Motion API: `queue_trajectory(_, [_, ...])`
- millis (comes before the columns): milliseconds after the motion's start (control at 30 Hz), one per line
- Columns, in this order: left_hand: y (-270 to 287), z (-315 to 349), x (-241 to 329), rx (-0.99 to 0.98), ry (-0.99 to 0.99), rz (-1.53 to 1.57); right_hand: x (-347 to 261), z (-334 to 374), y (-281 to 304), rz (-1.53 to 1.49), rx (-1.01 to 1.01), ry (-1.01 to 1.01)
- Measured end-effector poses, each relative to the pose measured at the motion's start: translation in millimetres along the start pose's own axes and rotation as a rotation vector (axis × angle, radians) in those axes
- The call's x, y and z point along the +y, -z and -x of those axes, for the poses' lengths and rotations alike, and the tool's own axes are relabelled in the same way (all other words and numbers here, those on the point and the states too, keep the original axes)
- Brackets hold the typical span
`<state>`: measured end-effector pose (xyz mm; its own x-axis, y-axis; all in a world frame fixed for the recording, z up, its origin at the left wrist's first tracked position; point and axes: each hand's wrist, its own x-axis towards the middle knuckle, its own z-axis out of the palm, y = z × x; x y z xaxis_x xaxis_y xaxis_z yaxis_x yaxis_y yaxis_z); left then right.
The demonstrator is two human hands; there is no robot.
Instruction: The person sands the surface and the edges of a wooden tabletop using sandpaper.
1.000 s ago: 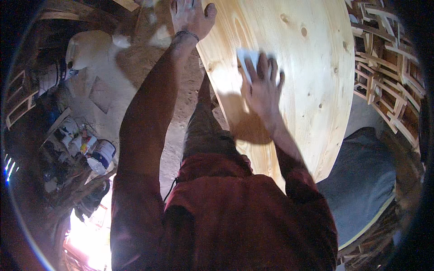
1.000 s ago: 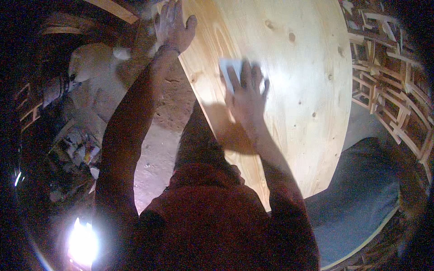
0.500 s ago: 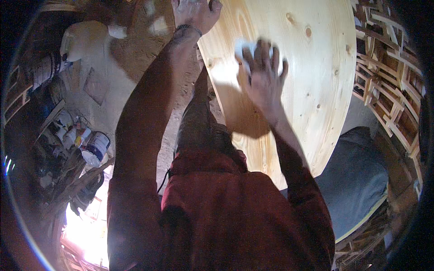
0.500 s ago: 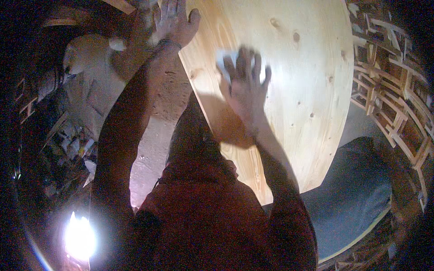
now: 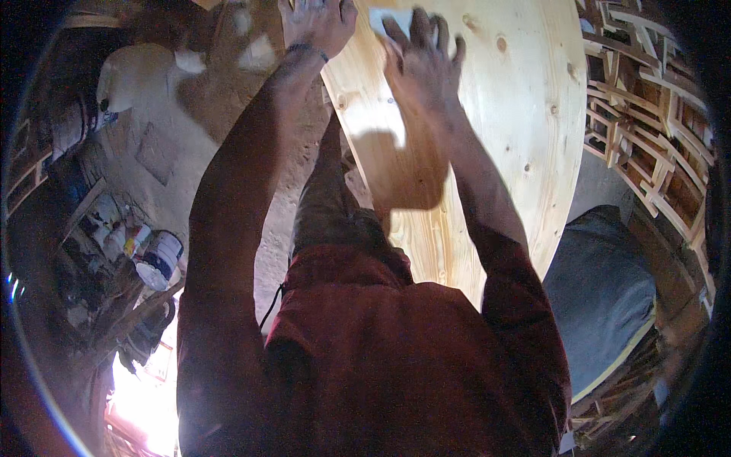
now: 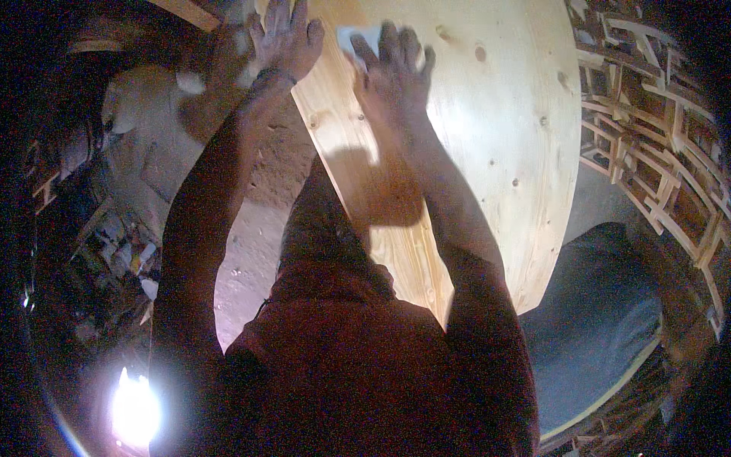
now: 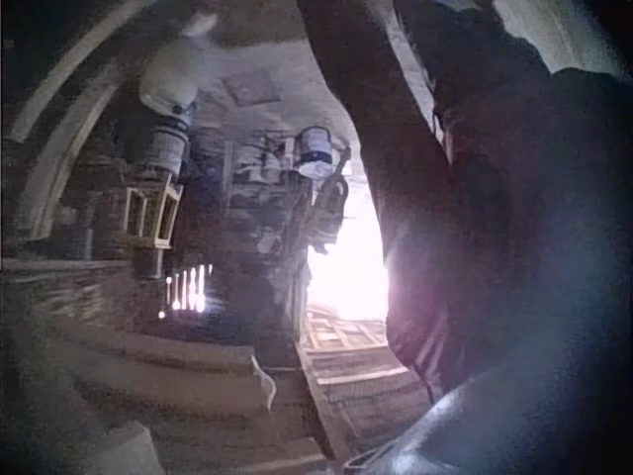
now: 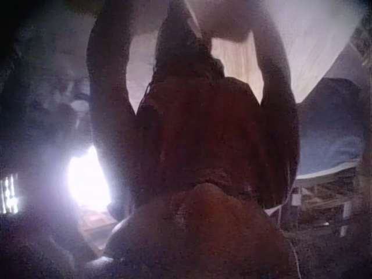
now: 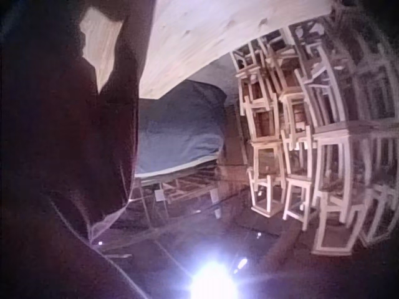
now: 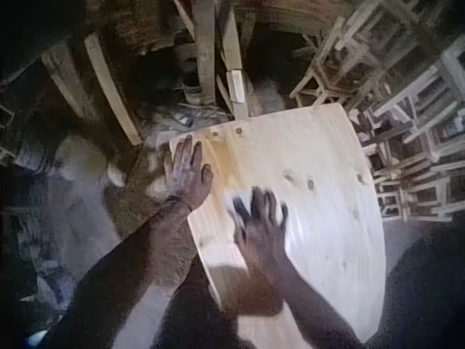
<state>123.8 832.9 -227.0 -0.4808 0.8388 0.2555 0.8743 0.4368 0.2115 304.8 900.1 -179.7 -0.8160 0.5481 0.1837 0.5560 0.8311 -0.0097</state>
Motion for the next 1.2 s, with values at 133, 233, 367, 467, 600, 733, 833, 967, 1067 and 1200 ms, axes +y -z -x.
queue_trajectory(133, [0.0, 38.3, 4.8, -0.044, -0.202, 0.062, 28.5, -59.5, -36.2, -0.044, 0.088, 0.009])
queue_trajectory(233, [18.6, 84.1, 51.2, -0.042, -0.308, 0.069, 68.2, -34.7, -31.7, -0.055, 0.091, 0.025])
queue_trajectory(367, [25.3, 84.7, 48.3, 0.010, -0.236, 0.044, 72.2, 74.7, -22.2, -0.091, 0.086, -0.180])
queue_trajectory(467, [23.6, 74.3, 42.3, 0.063, -0.208, 0.051, 62.5, 141.5, -3.2, -0.120, 0.043, -0.289])
queue_trajectory(600, [23.1, 81.3, 48.5, 0.083, -0.297, 0.152, 57.3, 157.5, 4.2, -0.212, 0.034, -0.388])
queue_trajectory(733, [23.2, 81.2, 53.9, 0.138, -0.300, 0.193, 64.1, 159.4, 0.4, -0.159, 0.104, -0.359])
queue_trajectory(833, [22.2, 67.7, 56.1, 0.156, -0.214, 0.197, 60.5, 155.8, 2.3, -0.162, 0.113, -0.364])
queue_trajectory(967, [12.3, 60.6, 60.7, 0.237, -0.143, 0.217, 57.7, 151.8, 8.0, -0.172, 0.139, -0.375])
queue_trajectory(1067, [14.3, 73.0, 69.3, 0.258, -0.177, 0.202, 60.3, 153.1, 3.8, -0.193, 0.168, -0.380])
queue_trajectory(1200, [11.5, 63.8, 65.0, 0.329, -0.172, 0.189, 59.4, 153.2, 7.2, -0.233, 0.087, -0.401])
